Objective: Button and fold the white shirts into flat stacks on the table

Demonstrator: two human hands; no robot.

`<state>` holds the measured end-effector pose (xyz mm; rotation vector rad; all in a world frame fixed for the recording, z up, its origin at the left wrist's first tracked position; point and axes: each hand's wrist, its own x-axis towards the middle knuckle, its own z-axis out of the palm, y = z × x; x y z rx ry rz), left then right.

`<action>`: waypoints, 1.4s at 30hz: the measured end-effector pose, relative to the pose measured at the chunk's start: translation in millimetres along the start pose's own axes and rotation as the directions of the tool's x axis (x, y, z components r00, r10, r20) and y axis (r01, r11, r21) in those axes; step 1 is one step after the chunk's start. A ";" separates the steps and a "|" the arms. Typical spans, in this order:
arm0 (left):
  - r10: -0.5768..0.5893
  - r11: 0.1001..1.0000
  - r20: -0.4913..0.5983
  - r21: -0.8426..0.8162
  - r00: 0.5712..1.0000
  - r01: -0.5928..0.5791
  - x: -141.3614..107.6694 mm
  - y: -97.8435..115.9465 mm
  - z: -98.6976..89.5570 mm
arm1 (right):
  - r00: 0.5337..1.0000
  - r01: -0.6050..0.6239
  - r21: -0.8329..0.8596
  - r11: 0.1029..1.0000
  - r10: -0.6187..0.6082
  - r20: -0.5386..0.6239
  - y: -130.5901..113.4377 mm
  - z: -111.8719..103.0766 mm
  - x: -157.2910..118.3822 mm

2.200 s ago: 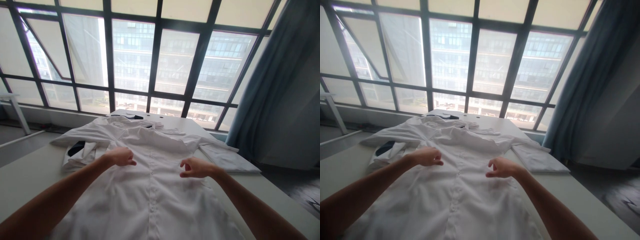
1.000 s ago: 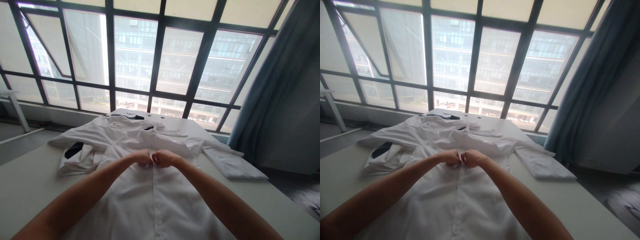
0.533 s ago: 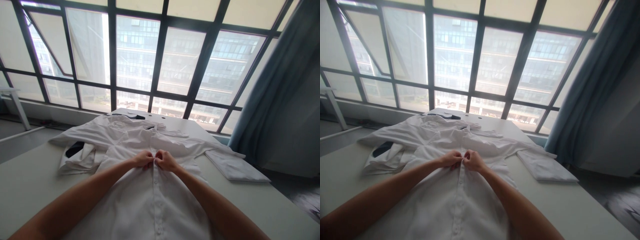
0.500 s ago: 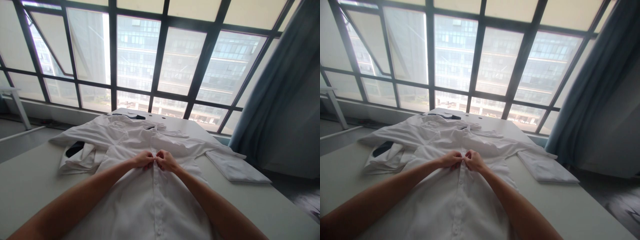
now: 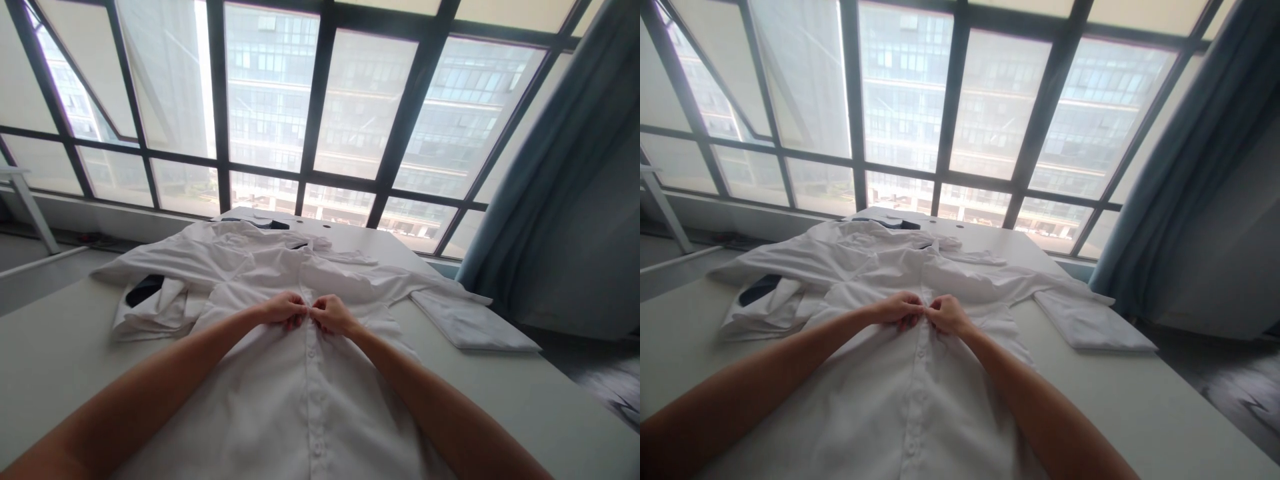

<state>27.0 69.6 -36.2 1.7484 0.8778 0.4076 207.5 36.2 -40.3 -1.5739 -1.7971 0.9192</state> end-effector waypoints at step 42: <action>-0.015 0.984 -0.155 0.175 0.988 0.042 1.0 1.6 7.6 | 0.951 0.297 0.002 0.955 -0.296 -0.090 2.1 6.7 -3.2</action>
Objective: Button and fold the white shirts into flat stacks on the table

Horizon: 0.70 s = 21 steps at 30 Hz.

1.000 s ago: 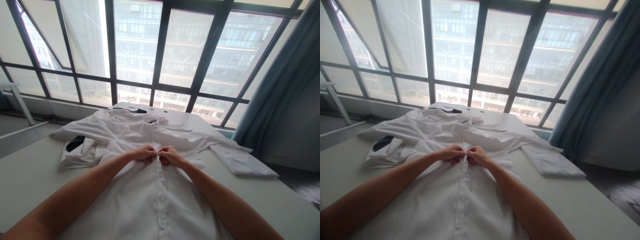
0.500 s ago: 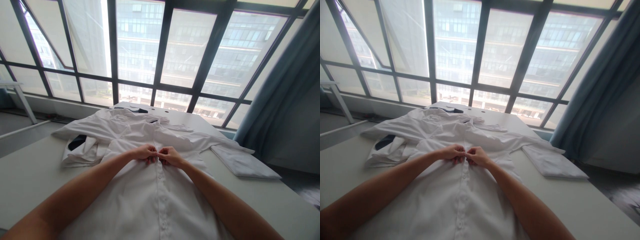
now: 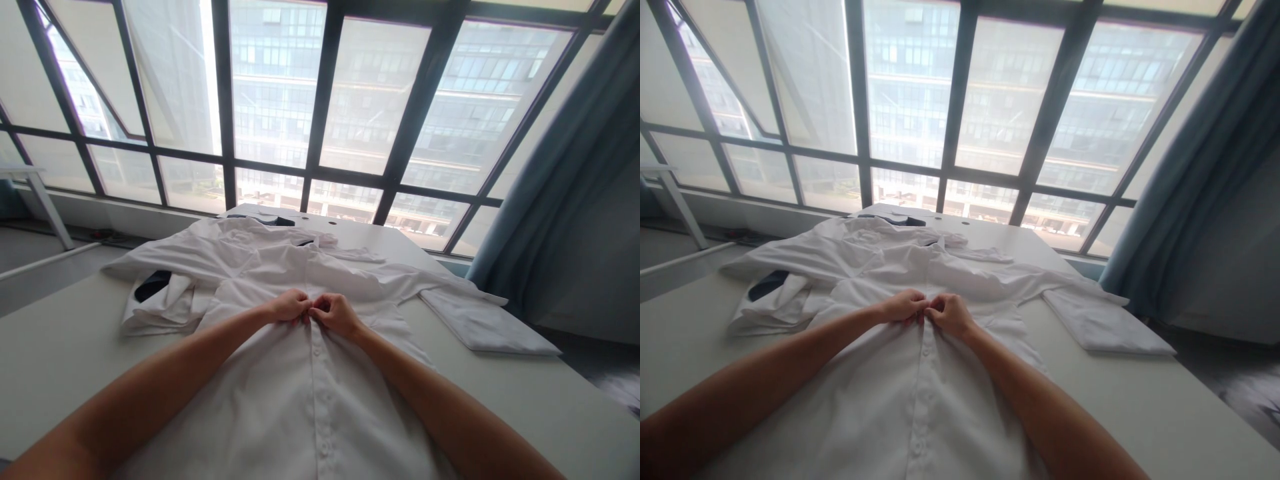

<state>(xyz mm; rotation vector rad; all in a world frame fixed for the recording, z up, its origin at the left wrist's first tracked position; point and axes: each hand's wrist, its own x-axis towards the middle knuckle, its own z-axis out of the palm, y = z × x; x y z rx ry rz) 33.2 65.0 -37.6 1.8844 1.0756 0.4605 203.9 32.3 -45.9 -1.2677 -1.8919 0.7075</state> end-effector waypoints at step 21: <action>0.226 0.971 0.033 -0.084 0.974 -0.222 -6.1 1.4 -7.2 | 0.952 -0.286 0.294 0.912 0.238 0.191 -3.1 -10.5 6.2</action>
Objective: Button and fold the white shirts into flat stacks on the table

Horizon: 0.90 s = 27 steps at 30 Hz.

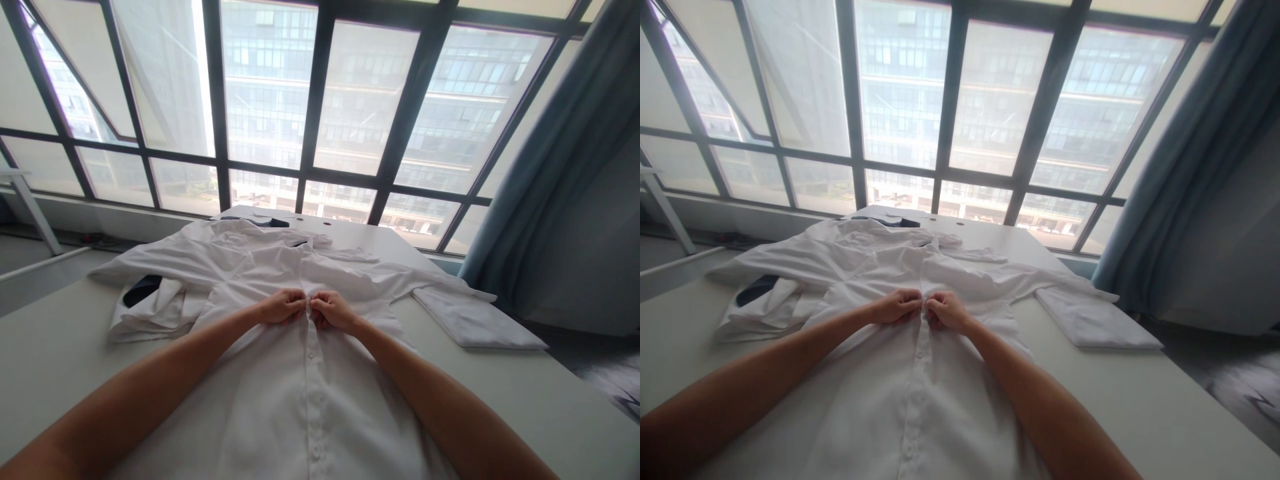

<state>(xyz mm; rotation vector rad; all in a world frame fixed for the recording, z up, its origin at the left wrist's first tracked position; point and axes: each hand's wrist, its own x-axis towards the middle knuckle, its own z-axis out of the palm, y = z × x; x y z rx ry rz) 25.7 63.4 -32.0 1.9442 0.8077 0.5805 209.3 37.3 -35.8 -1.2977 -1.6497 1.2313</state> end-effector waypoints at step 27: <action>0.124 0.778 -0.214 0.627 0.969 0.039 0.7 -1.5 4.2 | 0.997 0.035 -0.365 0.930 -0.058 -0.053 -0.2 -9.6 1.3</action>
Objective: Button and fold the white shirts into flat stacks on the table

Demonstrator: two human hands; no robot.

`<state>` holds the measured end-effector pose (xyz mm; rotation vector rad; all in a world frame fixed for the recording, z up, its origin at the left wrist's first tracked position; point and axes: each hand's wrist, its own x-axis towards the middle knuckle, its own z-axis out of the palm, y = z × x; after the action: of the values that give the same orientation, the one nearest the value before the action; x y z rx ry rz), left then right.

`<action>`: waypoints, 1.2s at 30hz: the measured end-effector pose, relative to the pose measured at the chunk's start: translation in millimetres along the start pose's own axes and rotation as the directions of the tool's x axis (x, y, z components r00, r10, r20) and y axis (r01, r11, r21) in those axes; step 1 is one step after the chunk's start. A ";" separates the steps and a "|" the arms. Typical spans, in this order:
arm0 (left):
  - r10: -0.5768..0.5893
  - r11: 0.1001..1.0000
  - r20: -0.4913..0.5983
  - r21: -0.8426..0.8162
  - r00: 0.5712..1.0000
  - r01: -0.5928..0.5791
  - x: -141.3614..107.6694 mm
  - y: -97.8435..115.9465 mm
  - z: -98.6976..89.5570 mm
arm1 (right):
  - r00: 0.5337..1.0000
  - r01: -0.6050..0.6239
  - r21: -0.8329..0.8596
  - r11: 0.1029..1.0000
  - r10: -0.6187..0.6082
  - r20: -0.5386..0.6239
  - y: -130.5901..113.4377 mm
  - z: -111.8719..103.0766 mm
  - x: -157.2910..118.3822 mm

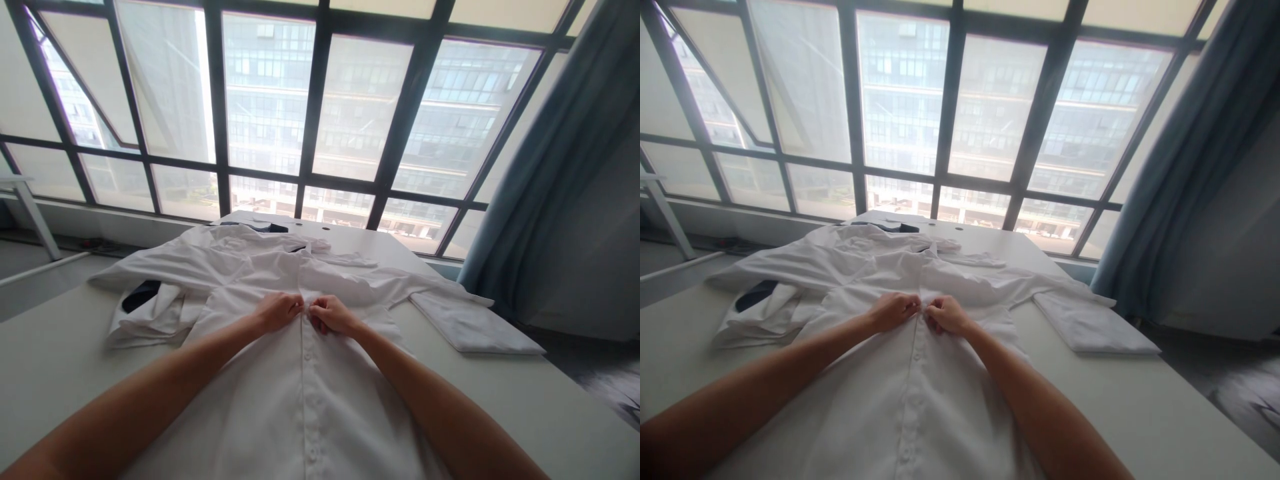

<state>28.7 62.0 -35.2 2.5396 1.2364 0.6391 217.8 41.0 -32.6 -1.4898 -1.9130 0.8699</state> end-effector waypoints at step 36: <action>-0.146 0.973 0.144 -0.156 0.979 0.168 76.9 -36.2 -2.8 | 1.000 0.018 -0.377 0.926 -0.021 -0.004 -11.5 -12.9 73.2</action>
<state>44.4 145.1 -25.8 2.2808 1.2662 0.5075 203.9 112.2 -12.9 -1.6811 -2.1737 0.4995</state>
